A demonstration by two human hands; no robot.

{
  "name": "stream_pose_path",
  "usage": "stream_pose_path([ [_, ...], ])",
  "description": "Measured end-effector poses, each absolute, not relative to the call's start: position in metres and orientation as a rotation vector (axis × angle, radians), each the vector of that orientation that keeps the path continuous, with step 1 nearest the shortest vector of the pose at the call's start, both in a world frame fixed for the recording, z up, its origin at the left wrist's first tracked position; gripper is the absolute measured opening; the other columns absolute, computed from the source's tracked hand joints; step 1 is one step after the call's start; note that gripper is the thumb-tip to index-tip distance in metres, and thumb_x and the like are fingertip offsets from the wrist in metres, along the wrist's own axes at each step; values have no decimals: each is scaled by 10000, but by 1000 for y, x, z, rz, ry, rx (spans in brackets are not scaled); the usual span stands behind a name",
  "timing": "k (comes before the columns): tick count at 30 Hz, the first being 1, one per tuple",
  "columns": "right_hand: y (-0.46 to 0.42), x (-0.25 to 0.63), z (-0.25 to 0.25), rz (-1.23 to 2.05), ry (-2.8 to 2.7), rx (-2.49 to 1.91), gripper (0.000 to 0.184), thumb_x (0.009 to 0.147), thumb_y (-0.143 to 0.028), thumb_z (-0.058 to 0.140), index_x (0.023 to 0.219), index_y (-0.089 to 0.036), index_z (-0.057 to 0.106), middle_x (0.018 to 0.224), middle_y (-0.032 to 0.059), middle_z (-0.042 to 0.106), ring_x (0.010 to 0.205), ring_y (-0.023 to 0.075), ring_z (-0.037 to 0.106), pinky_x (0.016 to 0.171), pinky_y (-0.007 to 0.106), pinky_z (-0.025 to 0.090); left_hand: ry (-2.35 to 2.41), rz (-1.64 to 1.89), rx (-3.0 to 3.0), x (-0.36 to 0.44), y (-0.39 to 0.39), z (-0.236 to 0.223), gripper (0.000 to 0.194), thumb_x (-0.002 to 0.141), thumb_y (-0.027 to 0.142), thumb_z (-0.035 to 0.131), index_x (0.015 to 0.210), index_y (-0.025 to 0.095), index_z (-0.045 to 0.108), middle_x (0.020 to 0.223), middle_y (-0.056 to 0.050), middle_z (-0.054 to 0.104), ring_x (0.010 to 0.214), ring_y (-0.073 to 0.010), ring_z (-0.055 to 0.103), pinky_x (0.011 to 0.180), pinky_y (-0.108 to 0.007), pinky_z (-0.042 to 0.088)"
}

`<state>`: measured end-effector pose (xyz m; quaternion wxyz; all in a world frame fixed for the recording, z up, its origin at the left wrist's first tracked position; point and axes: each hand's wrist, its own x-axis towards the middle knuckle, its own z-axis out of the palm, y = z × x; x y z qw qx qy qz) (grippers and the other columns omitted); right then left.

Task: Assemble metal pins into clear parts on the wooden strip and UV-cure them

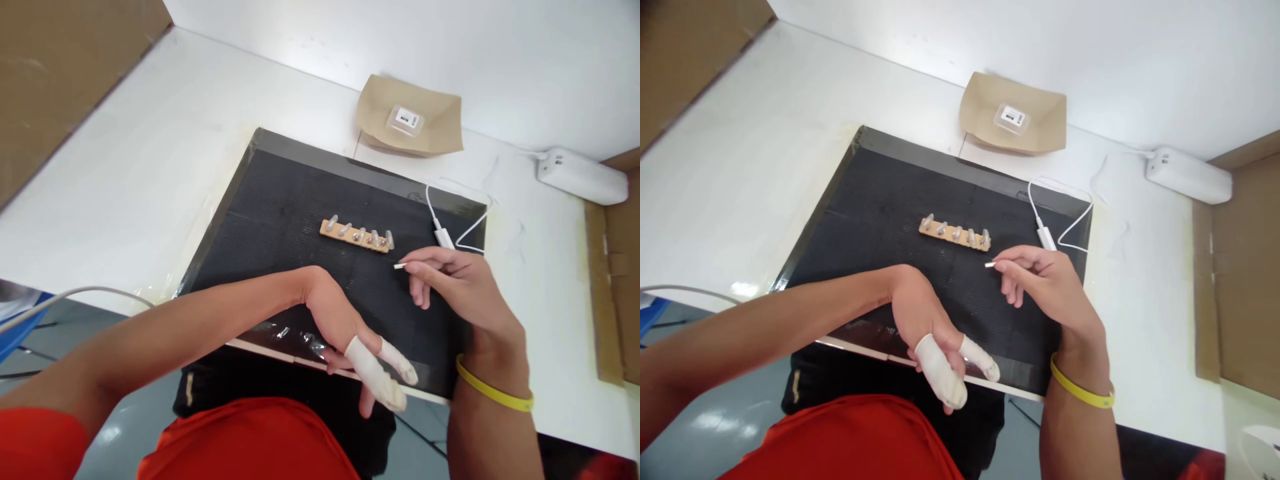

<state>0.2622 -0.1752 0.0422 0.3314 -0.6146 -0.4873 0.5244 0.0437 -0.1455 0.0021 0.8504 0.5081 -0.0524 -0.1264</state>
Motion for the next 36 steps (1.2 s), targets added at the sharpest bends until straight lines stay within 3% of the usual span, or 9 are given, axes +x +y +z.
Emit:
stream_pose_path([
  [5, -173, 262, 47, 1083, -1303, -1683, 261, 869, -448, 807, 890, -194, 755, 571, -20, 683, 425, 100, 597, 415, 205, 514, -144, -307, 1101, 56, -141, 1, 792, 898, 550, 634, 1585, 205, 444, 1168, -67, 718, 670, -138, 569, 623, -274, 528],
  [8, -172, 261, 56, 1158, -1513, -1739, 290, 892, -480, 775, 931, -193, 772, 600, -3, 694, 469, 111, 617, 458, 221, 536, -327, -596, 1119, 65, -135, -2, 999, 882, 581, 668, 1666, 139, 231, 1199, -93, 726, 618, -127, 556, 657, -290, 556],
  [11, -168, 257, 67, 992, -1518, -1776, 298, 908, -505, 749, 943, -210, 769, 610, -12, 683, 481, 109, 602, 454, 222, 515, -447, -785, 1119, 71, -129, -4, 1210, 833, 573, 747, 1680, 89, 31, 1278, -121, 707, 567, -105, 517, 761, -316, 596],
  [16, -162, 245, 86, 964, -1913, -1828, 326, 947, -539, 681, 989, -226, 767, 626, -14, 702, 484, 121, 622, 521, 261, 527, -488, -733, 1115, 74, -128, -13, 960, 853, 435, 749, 1639, 112, 303, 1211, -90, 743, 598, -125, 600, 895, -367, 609],
  [20, -160, 234, 97, 740, -2005, -1869, 336, 985, -530, 610, 975, -229, 761, 626, -3, 707, 474, 142, 617, 542, 296, 498, -474, -676, 1060, 75, -129, -23, 905, 809, 220, 707, 1626, 115, 333, 1281, -102, 720, 507, -95, 520, 826, -384, 630],
  [24, -151, 221, 102, 706, -2340, -1785, 230, 999, -396, 581, 980, -242, 752, 622, -13, 715, 515, 156, 642, 593, 297, 468, -494, -656, 1108, 75, -127, -21, 601, 818, 289, 698, 1390, 109, 652, 1142, -91, 755, 582, -119, 553, 834, -365, 622],
  [26, -146, 215, 106, 759, -2503, -1732, 231, 1011, -370, 550, 992, -254, 748, 626, -20, 715, 539, 165, 654, 612, 299, 461, -474, -652, 1165, 73, -126, -15, 506, 851, 339, 668, 1311, 133, 712, 1066, -78, 758, 662, -139, 585, 863, -347, 606],
  [32, -130, 200, 116, 487, -2755, -1865, 262, 1027, -337, 503, 1013, -232, 742, 688, 27, 735, 593, 217, 662, 615, 333, 414, -396, -661, 1216, 67, -127, -3, 650, 875, 296, 608, 1505, 143, 554, 991, -53, 747, 649, -138, 575, 910, -354, 591],
  [36, -123, 190, 118, 485, -2908, -1775, 237, 1011, -303, 536, 1009, -226, 761, 647, 19, 721, 582, 214, 640, 611, 338, 390, -391, -685, 1193, 67, -128, -5, 801, 905, 289, 568, 1645, 147, 299, 1227, -77, 711, 566, -92, 497, 924, -354, 593],
])
